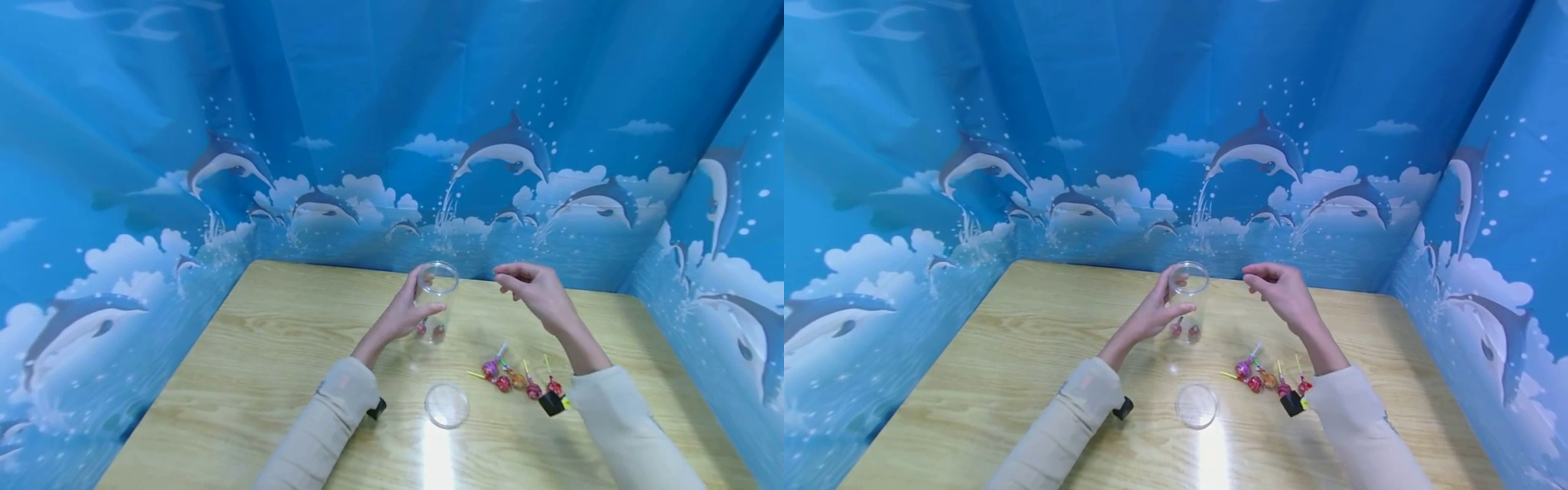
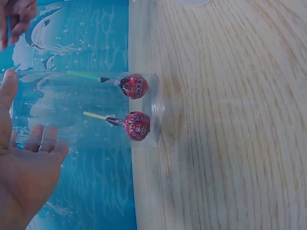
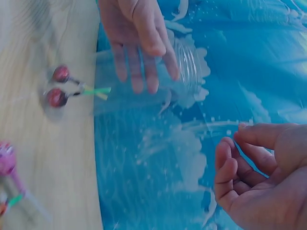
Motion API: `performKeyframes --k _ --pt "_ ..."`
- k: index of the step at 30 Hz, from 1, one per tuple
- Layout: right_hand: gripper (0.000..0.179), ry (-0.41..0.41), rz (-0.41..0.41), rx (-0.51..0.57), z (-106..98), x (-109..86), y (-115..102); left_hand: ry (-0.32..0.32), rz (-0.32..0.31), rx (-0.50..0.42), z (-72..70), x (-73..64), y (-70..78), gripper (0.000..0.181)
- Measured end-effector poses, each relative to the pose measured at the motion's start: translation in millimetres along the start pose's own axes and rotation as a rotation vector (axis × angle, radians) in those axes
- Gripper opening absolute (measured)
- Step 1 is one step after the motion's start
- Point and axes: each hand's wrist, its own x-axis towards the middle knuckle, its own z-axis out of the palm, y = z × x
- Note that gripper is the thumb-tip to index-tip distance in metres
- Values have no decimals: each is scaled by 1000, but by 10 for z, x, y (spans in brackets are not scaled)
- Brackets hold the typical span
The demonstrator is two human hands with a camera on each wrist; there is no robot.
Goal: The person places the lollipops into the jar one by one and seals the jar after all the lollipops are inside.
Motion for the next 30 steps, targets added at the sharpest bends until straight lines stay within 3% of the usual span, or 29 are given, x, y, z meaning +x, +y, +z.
performKeyframes --k 16,30 --pt "44 17 66 -44 -283 -597 595 1 -7 -17 -2 -15 13 89" --pt "38 14 133 -124 -297 -980 1047 5 -4 -11 10 -19 12 89"
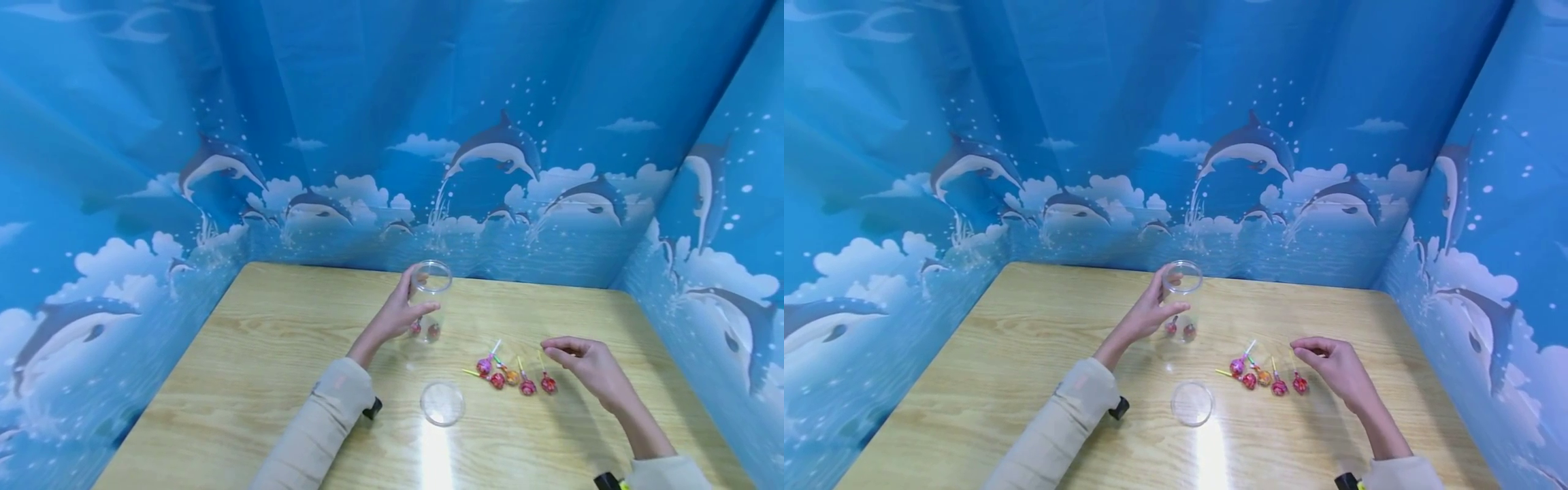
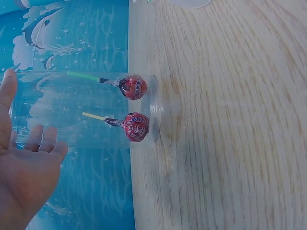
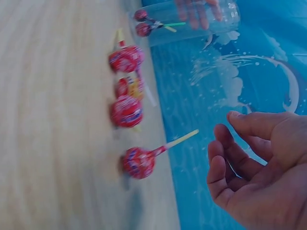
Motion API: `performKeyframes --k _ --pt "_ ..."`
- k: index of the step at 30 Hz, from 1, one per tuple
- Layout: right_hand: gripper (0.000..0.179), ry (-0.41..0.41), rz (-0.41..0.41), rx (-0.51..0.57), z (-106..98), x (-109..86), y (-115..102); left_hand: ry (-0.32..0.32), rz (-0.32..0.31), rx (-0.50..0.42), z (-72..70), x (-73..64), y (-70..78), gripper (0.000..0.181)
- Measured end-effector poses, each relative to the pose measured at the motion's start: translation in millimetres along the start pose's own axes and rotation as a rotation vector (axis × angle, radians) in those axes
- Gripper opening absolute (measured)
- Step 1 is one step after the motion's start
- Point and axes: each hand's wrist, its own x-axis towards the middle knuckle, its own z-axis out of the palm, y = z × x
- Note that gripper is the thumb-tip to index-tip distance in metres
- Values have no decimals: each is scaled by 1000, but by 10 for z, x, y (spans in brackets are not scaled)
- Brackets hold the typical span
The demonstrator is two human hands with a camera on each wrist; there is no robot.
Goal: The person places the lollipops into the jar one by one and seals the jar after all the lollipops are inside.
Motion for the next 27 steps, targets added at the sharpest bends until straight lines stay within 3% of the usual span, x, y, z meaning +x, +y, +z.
performKeyframes --k 6,13,27 --pt "29 33 -36 -38 88 8 150 3 -4 -1 -7 -3 -13 90" --pt "22 11 -105 -31 160 24 240 8 -5 -6 2 9 -19 89" --pt "33 -28 -4 -28 171 164 404 -1 -4 -5 2 9 -33 88"
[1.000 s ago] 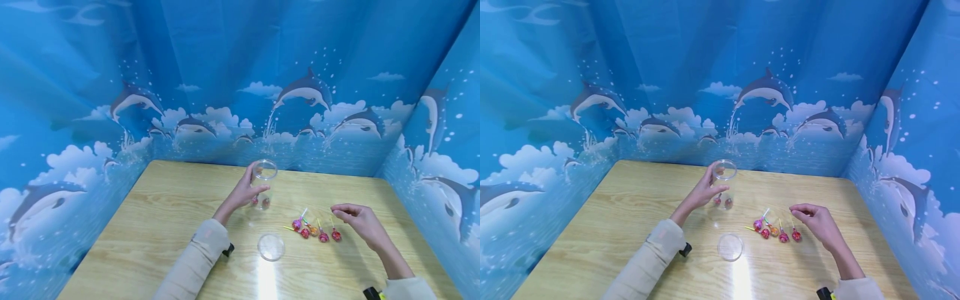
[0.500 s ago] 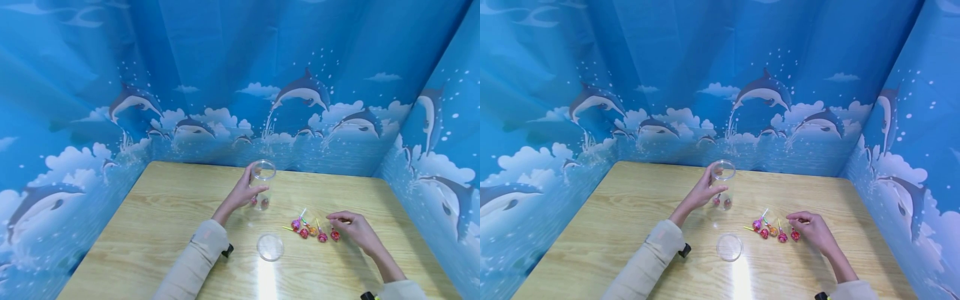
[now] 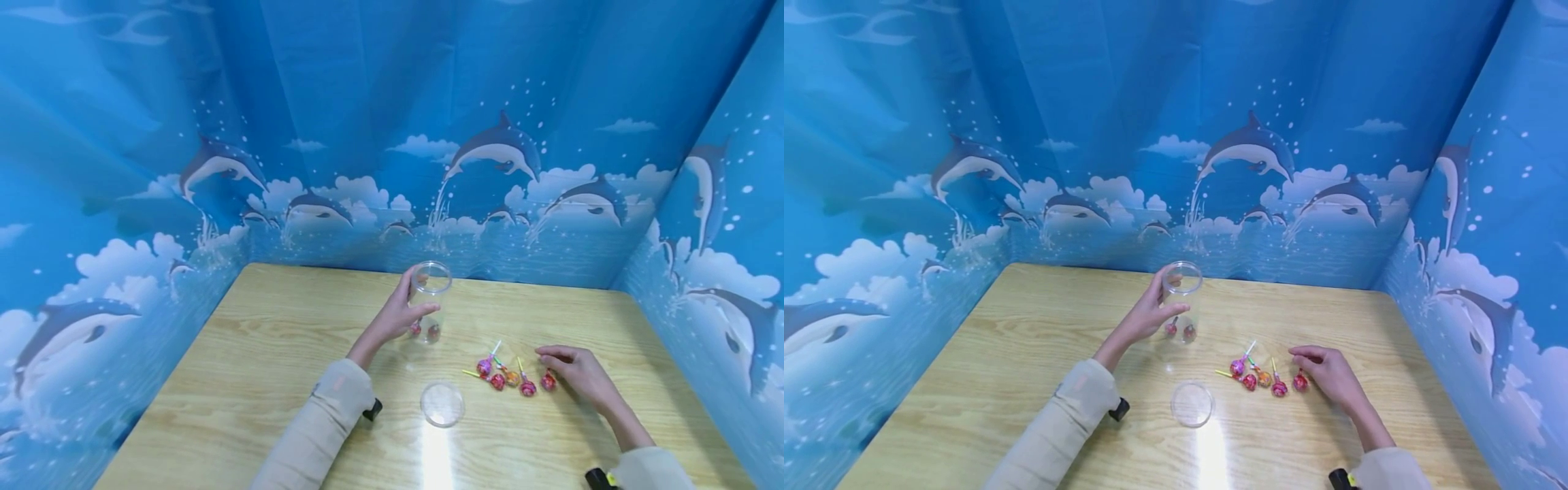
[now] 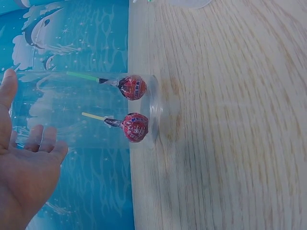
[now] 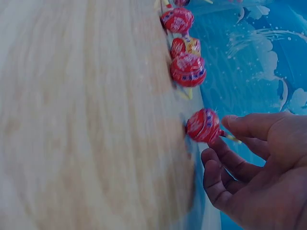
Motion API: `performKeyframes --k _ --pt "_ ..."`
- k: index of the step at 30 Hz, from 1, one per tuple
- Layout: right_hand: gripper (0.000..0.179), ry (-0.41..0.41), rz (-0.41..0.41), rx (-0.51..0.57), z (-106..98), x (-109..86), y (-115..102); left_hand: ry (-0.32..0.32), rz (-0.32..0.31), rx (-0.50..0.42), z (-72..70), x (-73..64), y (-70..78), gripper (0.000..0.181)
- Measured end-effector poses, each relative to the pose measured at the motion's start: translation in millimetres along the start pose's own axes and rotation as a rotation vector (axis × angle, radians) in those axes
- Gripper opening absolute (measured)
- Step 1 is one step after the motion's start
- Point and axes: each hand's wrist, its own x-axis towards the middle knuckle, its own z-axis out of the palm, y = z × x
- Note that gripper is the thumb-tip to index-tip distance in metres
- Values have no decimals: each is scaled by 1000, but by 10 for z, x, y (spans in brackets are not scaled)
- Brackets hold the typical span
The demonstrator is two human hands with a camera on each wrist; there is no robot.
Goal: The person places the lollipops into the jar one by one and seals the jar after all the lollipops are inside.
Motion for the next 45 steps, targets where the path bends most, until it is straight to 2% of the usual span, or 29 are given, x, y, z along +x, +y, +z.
performKeyframes --k 10,15,23,27,35,45 --pt "37 23 57 22 -84 -19 169 3 15 6 9 -1 2 87" --pt "35 37 51 37 -137 -70 256 1 21 1 6 -8 2 87" --pt "31 84 15 -32 -192 -167 348 0 22 -1 -4 -5 -7 87" --pt "29 121 21 -29 -195 -223 372 -1 24 1 -5 -2 -15 87" --pt "28 133 80 38 -227 -327 403 0 11 6 -1 0 -15 87" --pt "31 97 190 260 -290 -457 480 -3 22 -6 -1 0 -24 86"
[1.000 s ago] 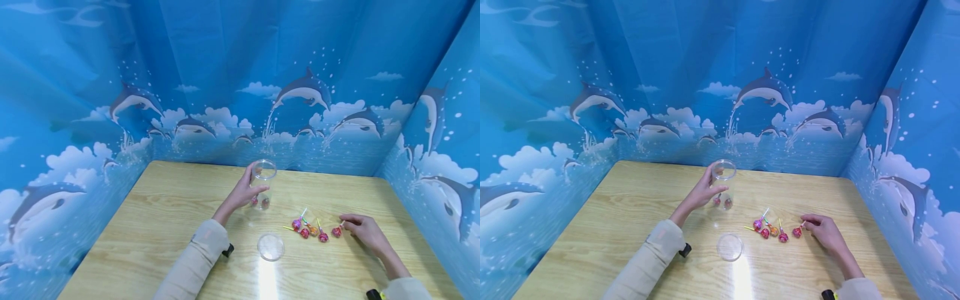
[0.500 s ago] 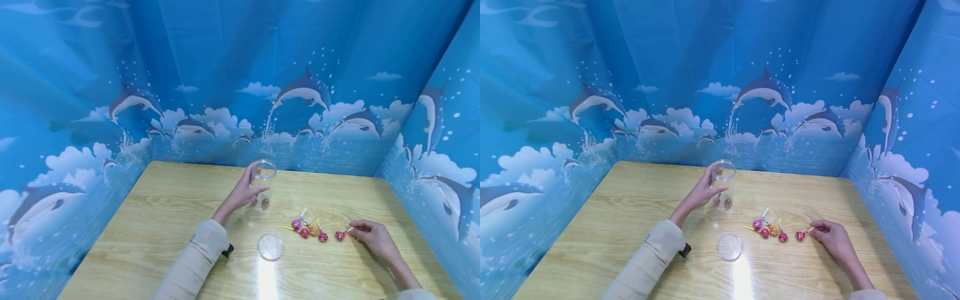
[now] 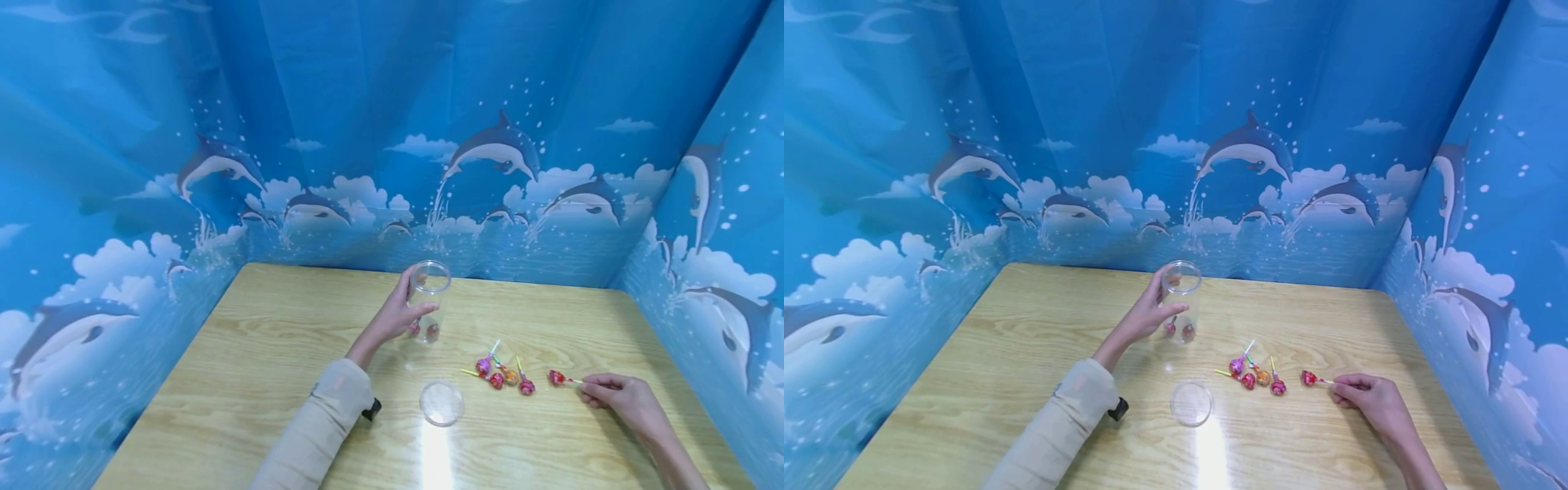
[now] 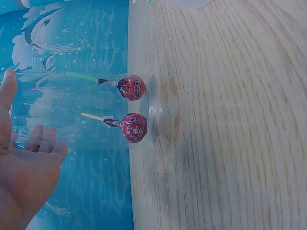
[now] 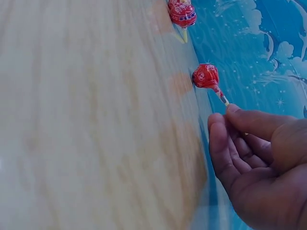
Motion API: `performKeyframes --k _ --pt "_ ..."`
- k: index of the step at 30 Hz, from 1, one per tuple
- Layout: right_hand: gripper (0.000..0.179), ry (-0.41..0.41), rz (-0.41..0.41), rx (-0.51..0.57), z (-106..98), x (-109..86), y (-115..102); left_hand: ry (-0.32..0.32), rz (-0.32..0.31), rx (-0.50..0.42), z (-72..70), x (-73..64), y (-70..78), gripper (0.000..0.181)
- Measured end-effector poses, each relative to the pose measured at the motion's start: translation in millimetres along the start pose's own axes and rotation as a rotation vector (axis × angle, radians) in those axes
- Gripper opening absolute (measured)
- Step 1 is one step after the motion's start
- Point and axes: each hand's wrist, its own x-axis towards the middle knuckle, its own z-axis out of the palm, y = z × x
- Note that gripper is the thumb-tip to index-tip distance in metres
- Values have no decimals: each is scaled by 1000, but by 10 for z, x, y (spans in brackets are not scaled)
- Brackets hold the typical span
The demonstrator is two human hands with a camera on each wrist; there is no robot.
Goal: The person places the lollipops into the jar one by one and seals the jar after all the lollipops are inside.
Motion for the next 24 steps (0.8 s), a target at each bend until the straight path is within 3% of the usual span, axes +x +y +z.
performKeyframes --k 2,6,9,12,18,24 --pt "27 4 15 75 -9 -9 19 -2 0 3 -1 -3 2 86" --pt "10 -21 -7 364 -20 -45 2 -3 1 1 -4 -4 -1 86" --pt "20 -90 -65 586 -33 -81 -69 -2 -1 -1 -4 0 -4 86" --pt "28 -162 -115 734 -39 -104 -186 0 -4 -2 -5 -1 -7 87" --pt "30 -222 -151 878 -10 -89 -456 -4 -14 -6 -2 -18 59 87" --pt "30 -261 -179 929 90 -30 -705 -23 -3 -25 -53 -134 356 83"
